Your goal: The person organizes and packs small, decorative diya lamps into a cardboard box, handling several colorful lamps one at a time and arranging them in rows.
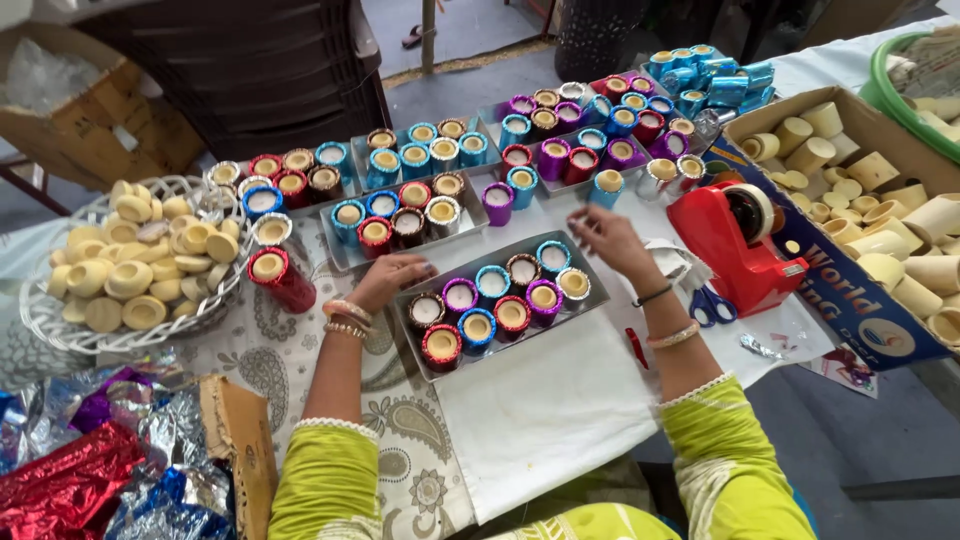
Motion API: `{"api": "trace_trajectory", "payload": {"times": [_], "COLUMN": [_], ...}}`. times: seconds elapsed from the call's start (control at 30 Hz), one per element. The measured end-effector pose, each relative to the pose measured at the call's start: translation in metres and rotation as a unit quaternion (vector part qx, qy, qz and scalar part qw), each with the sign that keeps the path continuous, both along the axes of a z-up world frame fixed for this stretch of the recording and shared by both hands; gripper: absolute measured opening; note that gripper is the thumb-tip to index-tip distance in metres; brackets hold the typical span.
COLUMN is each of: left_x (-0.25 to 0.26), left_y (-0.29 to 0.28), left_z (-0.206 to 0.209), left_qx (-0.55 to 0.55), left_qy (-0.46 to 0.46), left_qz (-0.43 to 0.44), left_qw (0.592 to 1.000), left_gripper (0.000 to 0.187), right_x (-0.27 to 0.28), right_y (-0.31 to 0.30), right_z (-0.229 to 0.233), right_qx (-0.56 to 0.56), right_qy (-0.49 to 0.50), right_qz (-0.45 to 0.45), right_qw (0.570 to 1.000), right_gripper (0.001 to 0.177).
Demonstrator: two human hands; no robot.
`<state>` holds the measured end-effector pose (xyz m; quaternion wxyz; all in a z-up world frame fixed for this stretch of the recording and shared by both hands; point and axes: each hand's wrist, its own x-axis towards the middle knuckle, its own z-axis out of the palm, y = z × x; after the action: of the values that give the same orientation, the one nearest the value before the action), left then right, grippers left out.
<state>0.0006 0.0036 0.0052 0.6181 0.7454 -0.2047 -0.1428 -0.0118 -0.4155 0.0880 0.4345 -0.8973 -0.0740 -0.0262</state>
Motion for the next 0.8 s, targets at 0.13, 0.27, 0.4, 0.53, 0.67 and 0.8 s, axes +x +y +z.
{"api": "trace_trajectory", "payload": {"times": [0.13,0.27,0.4,0.53,0.67,0.8], "left_x": [0.001,0.000,-0.008,-0.004,-0.028,-0.065], "left_y": [0.000,0.000,-0.005,0.003,-0.011,-0.038], "left_z": [0.007,0.011,0.023,0.012,0.038,0.086], "left_qx": [0.080,0.122,0.165,0.174,0.237,0.362], "left_qy": [0.011,-0.015,0.005,0.010,0.006,-0.057], "left_qz": [-0.023,-0.031,-0.014,0.043,0.102,0.220], "left_qw": [0.996,0.992,0.986,0.984,0.966,0.904], "left_gripper": [0.037,0.039,0.043,0.051,0.055,0.043], "right_x": [0.011,0.016,0.014,0.005,0.009,0.008], "right_y": [-0.020,-0.019,-0.017,-0.008,-0.007,-0.007], "right_z": [-0.030,-0.042,-0.049,-0.032,-0.045,-0.045], "right_qx": [0.006,0.039,0.031,-0.005,0.047,0.018], "right_qy": [0.086,0.131,0.073,0.039,0.023,0.028], "right_qz": [0.059,0.049,0.070,0.076,0.073,0.051], "right_qw": [0.995,0.989,0.994,0.996,0.996,0.998], "right_gripper": [0.042,0.048,0.048,0.048,0.047,0.047]}}
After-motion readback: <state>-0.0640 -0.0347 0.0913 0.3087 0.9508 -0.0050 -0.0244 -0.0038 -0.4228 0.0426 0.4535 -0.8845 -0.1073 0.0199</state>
